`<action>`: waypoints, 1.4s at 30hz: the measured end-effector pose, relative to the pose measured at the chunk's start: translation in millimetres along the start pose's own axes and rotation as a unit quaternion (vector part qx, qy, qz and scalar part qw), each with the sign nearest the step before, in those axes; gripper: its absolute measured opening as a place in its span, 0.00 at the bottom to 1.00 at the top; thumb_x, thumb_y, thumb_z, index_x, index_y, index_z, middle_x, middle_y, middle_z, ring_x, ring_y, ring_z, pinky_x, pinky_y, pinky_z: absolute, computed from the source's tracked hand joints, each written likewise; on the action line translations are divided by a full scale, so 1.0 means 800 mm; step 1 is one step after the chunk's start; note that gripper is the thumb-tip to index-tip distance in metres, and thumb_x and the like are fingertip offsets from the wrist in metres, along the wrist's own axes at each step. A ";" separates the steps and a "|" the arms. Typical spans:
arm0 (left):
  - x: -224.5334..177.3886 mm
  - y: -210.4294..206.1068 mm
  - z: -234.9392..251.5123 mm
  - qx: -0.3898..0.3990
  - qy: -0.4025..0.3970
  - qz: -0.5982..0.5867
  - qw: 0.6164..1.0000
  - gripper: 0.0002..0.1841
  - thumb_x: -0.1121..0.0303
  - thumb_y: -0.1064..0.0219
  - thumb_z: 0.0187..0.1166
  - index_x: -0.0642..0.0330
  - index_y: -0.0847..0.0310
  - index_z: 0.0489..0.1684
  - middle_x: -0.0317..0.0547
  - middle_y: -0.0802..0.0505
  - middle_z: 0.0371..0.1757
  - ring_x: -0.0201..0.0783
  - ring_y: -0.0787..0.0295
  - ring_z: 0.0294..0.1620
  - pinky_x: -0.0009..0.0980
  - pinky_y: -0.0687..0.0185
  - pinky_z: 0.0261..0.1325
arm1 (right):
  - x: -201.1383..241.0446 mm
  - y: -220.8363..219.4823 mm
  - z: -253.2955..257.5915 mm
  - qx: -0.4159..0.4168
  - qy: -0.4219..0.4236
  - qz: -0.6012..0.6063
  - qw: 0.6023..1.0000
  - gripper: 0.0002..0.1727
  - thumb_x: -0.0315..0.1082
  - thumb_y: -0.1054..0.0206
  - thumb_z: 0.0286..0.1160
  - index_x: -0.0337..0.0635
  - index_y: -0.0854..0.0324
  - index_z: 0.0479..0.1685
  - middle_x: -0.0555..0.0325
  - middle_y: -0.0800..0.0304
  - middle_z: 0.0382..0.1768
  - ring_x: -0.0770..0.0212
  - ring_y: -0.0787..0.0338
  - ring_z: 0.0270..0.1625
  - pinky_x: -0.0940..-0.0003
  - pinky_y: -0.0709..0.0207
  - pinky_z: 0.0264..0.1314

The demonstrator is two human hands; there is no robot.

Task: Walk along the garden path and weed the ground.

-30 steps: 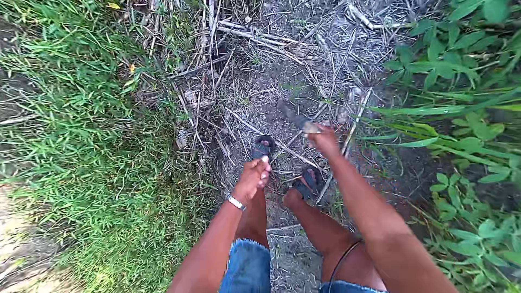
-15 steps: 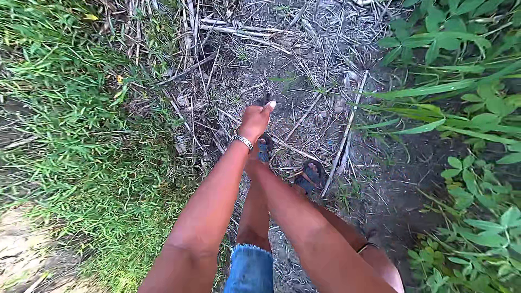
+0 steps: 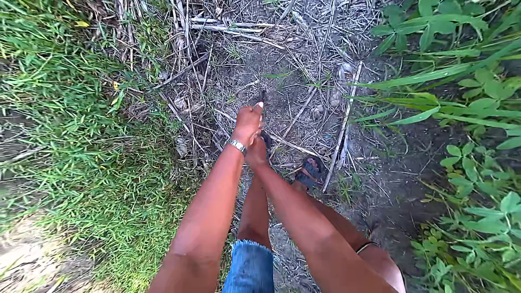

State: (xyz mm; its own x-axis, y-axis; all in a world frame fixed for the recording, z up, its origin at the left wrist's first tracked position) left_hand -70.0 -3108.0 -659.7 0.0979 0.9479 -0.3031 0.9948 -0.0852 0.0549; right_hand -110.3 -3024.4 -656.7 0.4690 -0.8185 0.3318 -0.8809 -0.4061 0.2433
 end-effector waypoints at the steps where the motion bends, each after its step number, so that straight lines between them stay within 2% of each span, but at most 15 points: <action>1: 0.001 0.005 -0.015 0.001 -0.019 -0.022 1.000 0.24 0.52 0.50 0.95 0.52 0.35 0.22 0.30 0.36 0.11 0.27 0.46 0.08 0.23 0.46 0.12 | -0.012 0.014 0.000 -0.023 0.008 0.012 1.000 0.35 0.37 0.29 0.80 0.36 0.38 0.84 0.29 0.12 0.58 0.29 0.11 0.61 0.29 0.19 0.60; 4: 0.018 0.029 -0.069 0.006 -0.047 -0.078 0.996 0.26 0.48 0.49 0.93 0.48 0.37 0.17 0.28 0.38 0.09 0.26 0.48 0.07 0.22 0.48 0.11 | -0.054 0.076 -0.027 -0.041 0.023 0.063 0.997 0.43 0.34 0.27 0.75 0.45 0.41 0.92 0.35 0.10 0.58 0.38 0.07 0.54 0.35 0.15 0.57; 8: 0.075 0.053 -0.102 -0.007 -0.007 -0.127 0.992 0.25 0.51 0.49 0.94 0.50 0.35 0.18 0.30 0.36 0.09 0.25 0.45 0.07 0.21 0.46 0.11 | -0.105 0.140 -0.095 -0.072 0.074 0.192 0.976 0.41 0.24 0.28 0.67 0.37 0.34 0.88 0.42 0.09 0.56 0.60 0.10 0.32 0.62 0.12 0.34; 11: 0.111 0.051 -0.117 -0.010 0.041 -0.147 0.988 0.26 0.56 0.51 0.96 0.49 0.38 0.16 0.29 0.36 0.09 0.25 0.46 0.06 0.21 0.48 0.10 | -0.105 0.157 -0.092 -0.085 0.013 0.297 0.951 0.38 0.21 0.31 0.69 0.35 0.34 0.86 0.43 0.11 0.50 0.63 0.17 0.25 0.68 0.20 0.24; 14: 0.129 0.034 -0.132 -0.010 0.072 -0.173 0.982 0.26 0.56 0.52 0.96 0.49 0.39 0.15 0.29 0.37 0.09 0.25 0.47 0.06 0.21 0.48 0.09 | -0.106 0.136 -0.016 -0.070 -0.061 0.247 0.964 0.37 0.21 0.30 0.71 0.40 0.32 0.86 0.38 0.13 0.53 0.54 0.14 0.32 0.58 0.17 0.34; 17: 0.122 0.014 -0.137 -0.009 0.080 -0.218 0.973 0.26 0.55 0.56 0.97 0.51 0.36 0.19 0.31 0.33 0.10 0.26 0.42 0.06 0.21 0.43 0.10 | -0.066 0.125 0.011 -0.029 -0.013 -0.004 0.999 0.40 0.30 0.26 0.70 0.45 0.32 0.88 0.32 0.11 0.63 0.35 0.09 0.60 0.33 0.18 0.63; 19: 0.119 0.009 -0.153 0.014 0.070 -0.254 0.965 0.23 0.58 0.60 0.98 0.55 0.32 0.26 0.35 0.26 0.16 0.28 0.33 0.11 0.21 0.34 0.15 | -0.056 0.141 -0.023 -0.021 0.015 -0.032 0.999 0.40 0.34 0.26 0.72 0.47 0.34 0.89 0.31 0.11 0.61 0.31 0.09 0.58 0.28 0.19 0.60; 21: 0.105 0.003 -0.159 0.064 0.037 -0.296 0.952 0.21 0.63 0.63 0.97 0.58 0.29 0.34 0.40 0.20 0.22 0.32 0.25 0.16 0.24 0.24 0.21 | -0.076 0.188 -0.056 -0.039 0.039 0.018 0.998 0.41 0.32 0.24 0.70 0.51 0.32 0.89 0.37 0.10 0.60 0.40 0.07 0.51 0.36 0.13 0.54; 24: 0.093 -0.003 -0.177 0.128 0.026 -0.332 0.934 0.21 0.65 0.65 0.95 0.58 0.27 0.35 0.42 0.16 0.26 0.34 0.19 0.22 0.27 0.19 0.27 | -0.130 0.273 -0.159 -0.102 0.066 0.045 0.992 0.39 0.31 0.23 0.63 0.52 0.24 0.84 0.48 0.08 0.64 0.53 0.05 0.55 0.48 0.11 0.60; 27: 0.084 -0.013 -0.191 0.163 0.025 -0.326 0.931 0.21 0.66 0.65 0.94 0.58 0.25 0.36 0.42 0.15 0.29 0.35 0.17 0.25 0.27 0.18 0.29 | -0.155 0.350 -0.282 -0.180 0.105 0.061 0.976 0.36 0.28 0.25 0.60 0.38 0.21 0.78 0.47 0.08 0.61 0.61 0.06 0.42 0.59 0.09 0.41; 31: 0.085 -0.023 -0.208 0.169 0.044 -0.268 0.948 0.21 0.66 0.63 0.94 0.59 0.23 0.38 0.42 0.15 0.29 0.34 0.18 0.24 0.27 0.19 0.28 | -0.162 0.403 -0.366 -0.222 0.069 0.108 0.966 0.36 0.26 0.27 0.59 0.37 0.21 0.77 0.51 0.07 0.57 0.66 0.13 0.27 0.68 0.16 0.25; 34: 0.085 -0.028 -0.213 0.166 0.063 -0.240 0.955 0.20 0.66 0.62 0.95 0.60 0.25 0.38 0.42 0.16 0.27 0.33 0.20 0.21 0.25 0.21 0.25 | -0.153 0.410 -0.300 -0.211 0.025 0.079 0.974 0.33 0.26 0.28 0.66 0.37 0.23 0.79 0.46 0.07 0.54 0.59 0.11 0.29 0.60 0.14 0.30; 38: 0.092 -0.036 -0.213 0.141 0.078 -0.184 0.970 0.20 0.66 0.62 0.95 0.60 0.24 0.38 0.42 0.16 0.28 0.33 0.20 0.21 0.25 0.21 0.24 | -0.158 0.385 -0.112 -0.205 -0.070 -0.015 0.976 0.32 0.31 0.24 0.65 0.43 0.18 0.76 0.35 0.08 0.56 0.37 0.07 0.54 0.34 0.17 0.61; 40: 0.086 -0.039 -0.207 0.127 0.069 -0.122 0.982 0.19 0.65 0.62 0.96 0.60 0.23 0.42 0.40 0.15 0.30 0.33 0.20 0.23 0.27 0.20 0.28 | -0.143 0.400 -0.087 -0.176 -0.068 0.007 0.982 0.31 0.31 0.24 0.68 0.42 0.19 0.77 0.32 0.09 0.55 0.35 0.08 0.51 0.33 0.17 0.58; 42: 0.104 -0.046 -0.217 0.141 0.076 -0.095 0.982 0.18 0.66 0.61 0.96 0.62 0.23 0.47 0.40 0.15 0.35 0.33 0.19 0.28 0.28 0.18 0.33 | -0.179 0.422 -0.104 -0.162 -0.074 0.047 0.983 0.31 0.30 0.24 0.67 0.43 0.20 0.76 0.34 0.09 0.48 0.42 0.10 0.36 0.41 0.14 0.41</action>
State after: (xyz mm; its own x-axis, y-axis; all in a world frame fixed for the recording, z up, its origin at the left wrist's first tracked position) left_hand -102.8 -2972.6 -521.9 -0.0732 0.9881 -0.1354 0.9646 0.0356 -0.2614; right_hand -469.4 -3010.8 -546.0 0.3504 -0.9062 0.2369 -0.8423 -0.1942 0.5028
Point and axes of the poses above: each hand's wrist, its own z-axis towards the middle knuckle, its own y-axis out of the back of the hand, x = y × z, the point moved 1 cm from there along z, towards the middle knuckle
